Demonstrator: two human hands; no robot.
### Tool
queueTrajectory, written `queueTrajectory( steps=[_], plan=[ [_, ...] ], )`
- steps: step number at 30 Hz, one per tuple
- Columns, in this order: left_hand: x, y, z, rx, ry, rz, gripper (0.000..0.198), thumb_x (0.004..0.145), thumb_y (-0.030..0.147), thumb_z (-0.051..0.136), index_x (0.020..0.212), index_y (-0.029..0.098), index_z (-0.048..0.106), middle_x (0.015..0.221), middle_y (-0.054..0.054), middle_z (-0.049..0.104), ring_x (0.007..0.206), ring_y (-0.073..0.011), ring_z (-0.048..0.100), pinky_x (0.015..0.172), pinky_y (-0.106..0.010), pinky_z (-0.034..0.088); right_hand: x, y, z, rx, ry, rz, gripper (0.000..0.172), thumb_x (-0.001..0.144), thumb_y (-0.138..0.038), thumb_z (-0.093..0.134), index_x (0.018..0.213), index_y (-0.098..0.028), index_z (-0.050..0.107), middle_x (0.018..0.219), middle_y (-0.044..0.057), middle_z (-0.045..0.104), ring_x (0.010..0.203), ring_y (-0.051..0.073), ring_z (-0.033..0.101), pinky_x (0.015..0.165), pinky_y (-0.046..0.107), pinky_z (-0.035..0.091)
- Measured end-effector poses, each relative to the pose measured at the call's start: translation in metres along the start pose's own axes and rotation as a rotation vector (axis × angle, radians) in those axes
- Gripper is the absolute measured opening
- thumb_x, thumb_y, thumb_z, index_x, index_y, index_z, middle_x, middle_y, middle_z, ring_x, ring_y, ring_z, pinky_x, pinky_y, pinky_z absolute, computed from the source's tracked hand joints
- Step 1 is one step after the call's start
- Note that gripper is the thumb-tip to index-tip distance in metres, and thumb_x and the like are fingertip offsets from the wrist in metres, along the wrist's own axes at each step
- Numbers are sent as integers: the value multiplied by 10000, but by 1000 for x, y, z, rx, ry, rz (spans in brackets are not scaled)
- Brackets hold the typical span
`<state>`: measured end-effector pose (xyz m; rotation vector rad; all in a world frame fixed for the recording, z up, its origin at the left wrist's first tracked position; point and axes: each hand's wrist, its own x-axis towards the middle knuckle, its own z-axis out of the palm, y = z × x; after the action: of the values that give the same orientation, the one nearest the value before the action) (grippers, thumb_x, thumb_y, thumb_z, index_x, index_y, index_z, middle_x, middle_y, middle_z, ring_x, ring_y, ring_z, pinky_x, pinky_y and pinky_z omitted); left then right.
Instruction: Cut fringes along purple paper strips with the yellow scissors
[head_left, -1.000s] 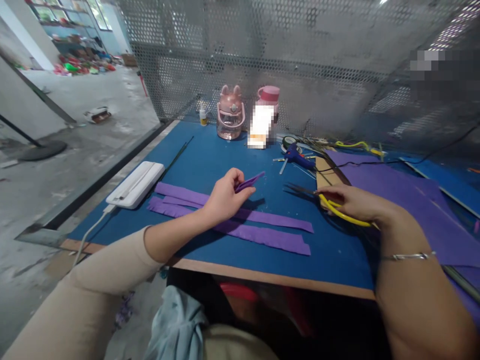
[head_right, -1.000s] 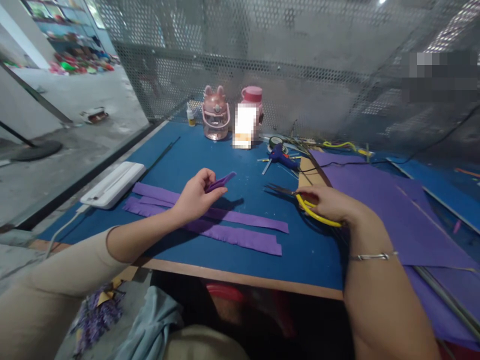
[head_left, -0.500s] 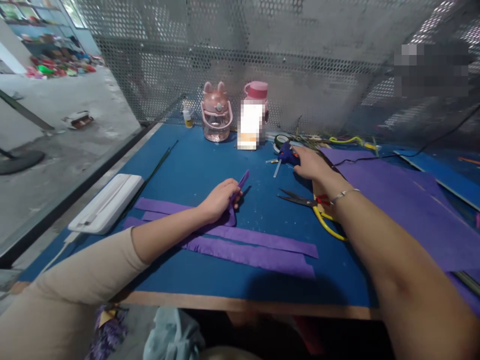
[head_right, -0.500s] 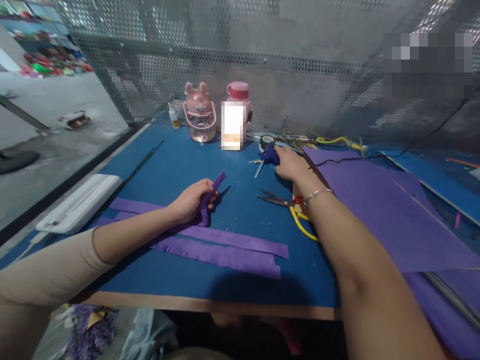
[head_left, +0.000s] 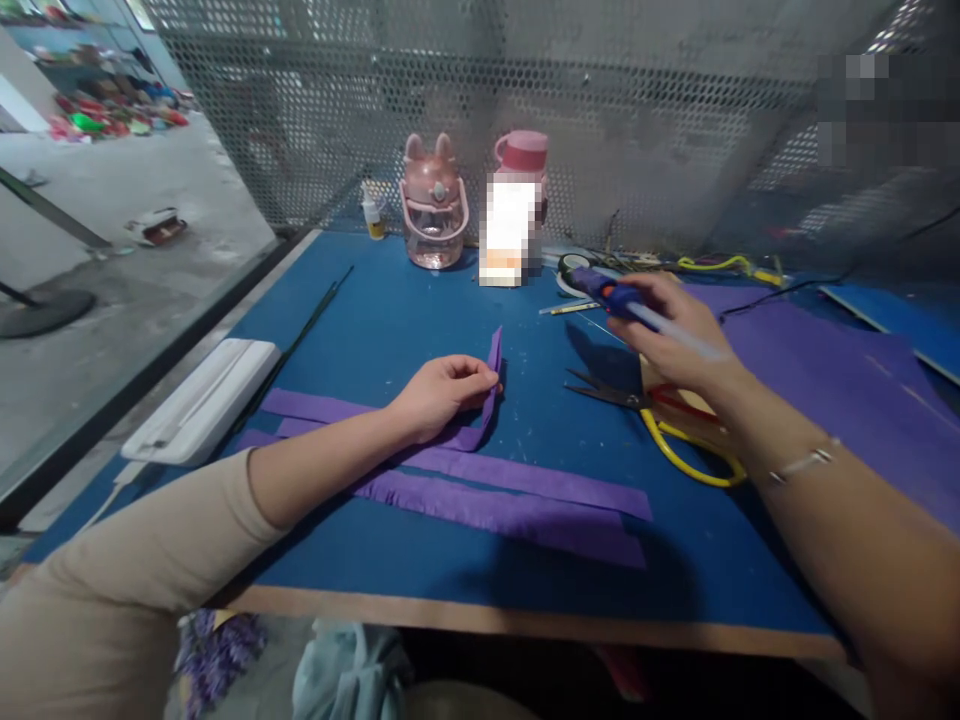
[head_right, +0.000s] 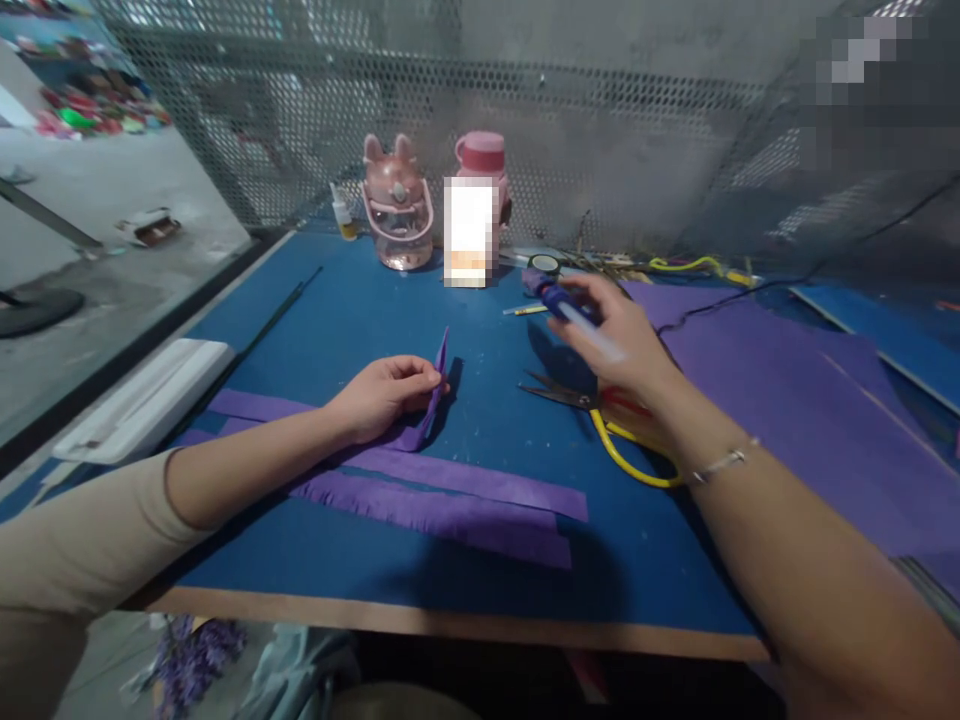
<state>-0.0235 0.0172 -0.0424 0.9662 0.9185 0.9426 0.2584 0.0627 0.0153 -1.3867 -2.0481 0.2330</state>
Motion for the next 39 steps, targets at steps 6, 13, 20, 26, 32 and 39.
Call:
queueTrajectory(
  steps=[6,13,20,26,32,39],
  plan=[
    [0,-1,1,27,17,12,232,660,313,808,663,164,630,699,-28,663,564,-84,584,559,-229,477,-35,-25,-2,725,-252,198,434,794,-584,632,903,-163,633,637,19,619,512,119,516,489,259,419],
    [-1,0,1,65,-7,46,265,665,361,801,652,170,619,668,-17,626,539,-77,539,526,-226,439,-39,-33,4,596,-299,109,382,808,-598,611,883,-230,685,664,22,632,551,153,545,582,329,485],
    [-5,0,2,107,-6,58,311,641,395,810,679,151,623,607,9,549,520,-59,462,494,-201,352,-41,-34,5,356,-269,44,461,851,-631,514,684,-213,614,604,31,586,720,221,646,700,348,519],
    [-9,1,5,182,37,107,329,661,417,785,705,136,618,583,32,497,509,-48,396,478,-193,295,-42,-41,2,206,-202,-132,387,908,-491,483,705,-187,610,619,28,582,711,197,606,722,319,487],
    [-11,3,8,231,49,143,311,669,403,772,706,130,626,593,32,499,522,-51,384,491,-200,284,-42,-44,1,273,-240,-178,347,912,-447,486,700,-199,605,521,4,524,758,217,612,765,333,486],
    [-12,3,9,252,59,153,297,667,386,770,704,127,630,601,27,515,531,-53,394,505,-205,290,-42,-42,-2,225,-258,-171,377,913,-454,485,688,-186,626,599,25,586,707,201,599,680,308,471]
  ],
)
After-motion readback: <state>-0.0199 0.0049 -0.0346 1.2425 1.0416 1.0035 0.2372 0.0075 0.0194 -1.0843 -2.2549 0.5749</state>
